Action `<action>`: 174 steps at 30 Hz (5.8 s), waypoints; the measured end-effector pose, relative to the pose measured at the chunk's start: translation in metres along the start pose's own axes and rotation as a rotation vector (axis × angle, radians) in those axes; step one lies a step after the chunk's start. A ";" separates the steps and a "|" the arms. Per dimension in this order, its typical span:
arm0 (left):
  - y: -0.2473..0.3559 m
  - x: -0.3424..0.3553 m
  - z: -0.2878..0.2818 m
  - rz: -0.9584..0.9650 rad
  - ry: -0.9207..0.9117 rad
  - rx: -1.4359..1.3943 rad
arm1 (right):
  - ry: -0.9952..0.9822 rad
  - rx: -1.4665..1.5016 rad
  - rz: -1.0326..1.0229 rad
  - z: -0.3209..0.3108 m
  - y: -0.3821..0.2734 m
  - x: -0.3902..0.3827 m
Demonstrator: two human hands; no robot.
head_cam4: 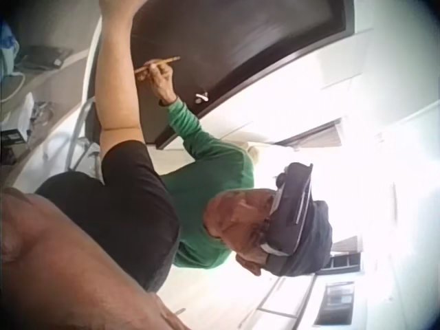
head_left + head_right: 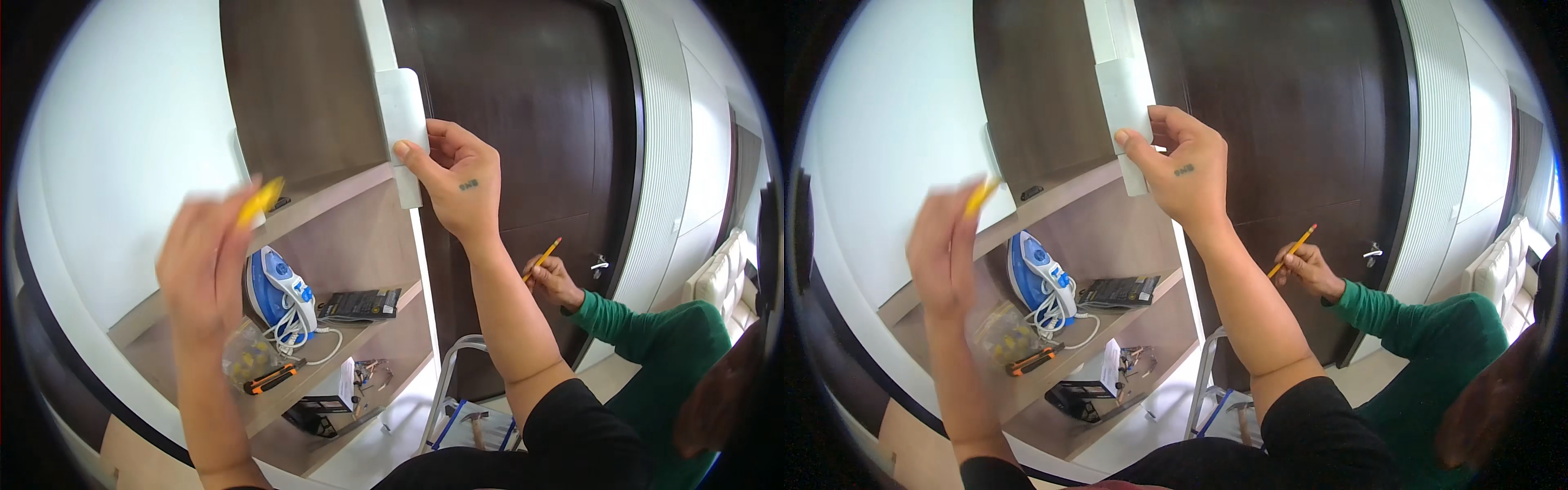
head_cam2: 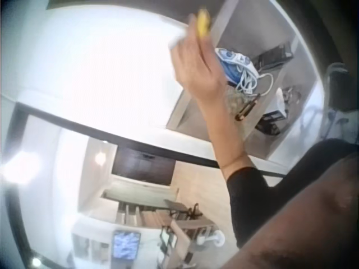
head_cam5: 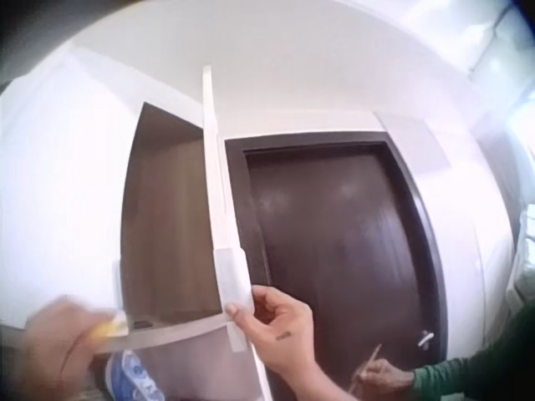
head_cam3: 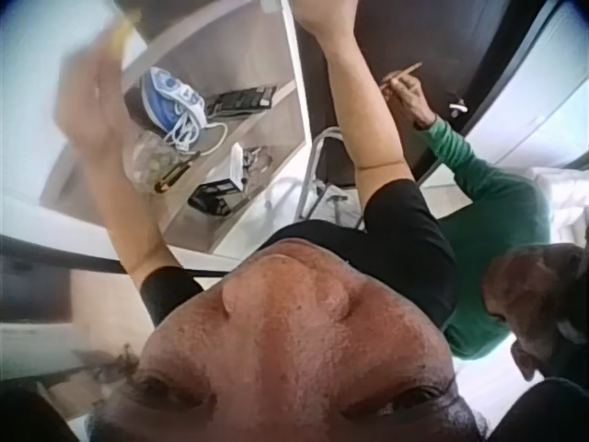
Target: The person installs a white plastic component onto a cabinet edge by hand while being assisted by another person who holds a hammer and uses a pencil to mark the position. The person then uses a utility knife to trim the plastic piece and applies a strip of white tape.
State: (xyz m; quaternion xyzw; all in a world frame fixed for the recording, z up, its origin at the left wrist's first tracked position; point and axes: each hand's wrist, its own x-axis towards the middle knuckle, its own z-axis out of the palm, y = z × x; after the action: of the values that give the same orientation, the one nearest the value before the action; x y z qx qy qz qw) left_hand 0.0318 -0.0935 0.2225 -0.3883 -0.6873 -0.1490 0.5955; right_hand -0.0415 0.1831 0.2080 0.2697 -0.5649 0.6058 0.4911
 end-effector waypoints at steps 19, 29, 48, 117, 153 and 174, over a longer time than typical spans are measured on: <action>-0.026 0.125 0.041 0.038 -0.161 0.014 | -0.023 -0.009 -0.065 0.000 -0.002 0.002; -0.031 0.125 0.044 0.095 -0.162 -0.039 | -0.050 -0.026 -0.141 0.001 0.006 0.005; -0.036 0.123 0.040 0.106 -0.193 0.002 | -0.032 -0.023 -0.118 0.006 0.002 0.002; -0.027 0.121 0.046 0.067 -0.150 -0.053 | 0.069 -0.098 -0.052 0.004 -0.005 -0.004; -0.044 0.118 0.046 0.168 -0.136 -0.047 | 0.008 -0.147 -0.001 0.011 -0.007 0.003; -0.062 0.119 0.042 0.223 -0.124 -0.073 | -0.211 -0.675 -0.155 0.026 -0.018 0.010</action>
State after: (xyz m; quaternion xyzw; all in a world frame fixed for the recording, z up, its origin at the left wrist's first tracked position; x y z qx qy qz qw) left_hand -0.0408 -0.0636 0.3396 -0.4923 -0.6696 -0.0826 0.5499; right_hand -0.0346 0.1595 0.2296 0.1956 -0.7585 0.3151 0.5358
